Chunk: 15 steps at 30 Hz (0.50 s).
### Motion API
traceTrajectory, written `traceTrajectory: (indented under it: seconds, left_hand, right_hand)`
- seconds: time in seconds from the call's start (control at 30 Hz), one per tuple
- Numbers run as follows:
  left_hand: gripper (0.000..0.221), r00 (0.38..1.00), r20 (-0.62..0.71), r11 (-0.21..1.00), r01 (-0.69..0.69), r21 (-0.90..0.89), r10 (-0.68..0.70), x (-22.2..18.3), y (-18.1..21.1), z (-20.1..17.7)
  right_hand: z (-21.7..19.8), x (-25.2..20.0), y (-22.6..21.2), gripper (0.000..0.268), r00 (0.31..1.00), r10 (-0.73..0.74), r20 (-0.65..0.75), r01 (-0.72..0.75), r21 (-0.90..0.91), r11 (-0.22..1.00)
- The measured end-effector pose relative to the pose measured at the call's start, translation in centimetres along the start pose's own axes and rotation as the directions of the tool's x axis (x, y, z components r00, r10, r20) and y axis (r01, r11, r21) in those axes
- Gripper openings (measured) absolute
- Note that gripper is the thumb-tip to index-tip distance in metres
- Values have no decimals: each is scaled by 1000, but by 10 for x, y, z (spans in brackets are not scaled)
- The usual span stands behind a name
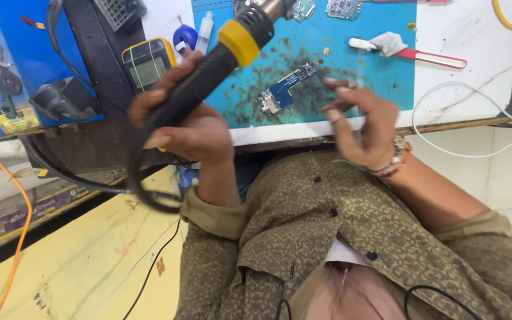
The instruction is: The person cleans a circuit board with a cloth and applies heat using a soldering iron or heat tool. They then manipulate components with tweezers and solder connections on the board.
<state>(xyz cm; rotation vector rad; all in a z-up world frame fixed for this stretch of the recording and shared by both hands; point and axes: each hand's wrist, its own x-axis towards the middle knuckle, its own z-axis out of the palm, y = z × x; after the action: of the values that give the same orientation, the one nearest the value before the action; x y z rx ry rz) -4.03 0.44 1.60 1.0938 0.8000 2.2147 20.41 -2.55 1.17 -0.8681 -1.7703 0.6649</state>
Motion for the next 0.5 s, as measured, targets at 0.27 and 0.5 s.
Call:
traceTrajectory:
  seconds: [0.27,0.5]
  left_hand:
    - [16,960,281,979,-45,199,-13,40,4,47]
    - [17,827,433,933,305,188,-358,39,-43,54]
  right_hand:
    - [-26,-42,18,25,942,328,-67,-328,7,945]
    - [-29,-15,5,40,959,257,116,-179,-453,873]
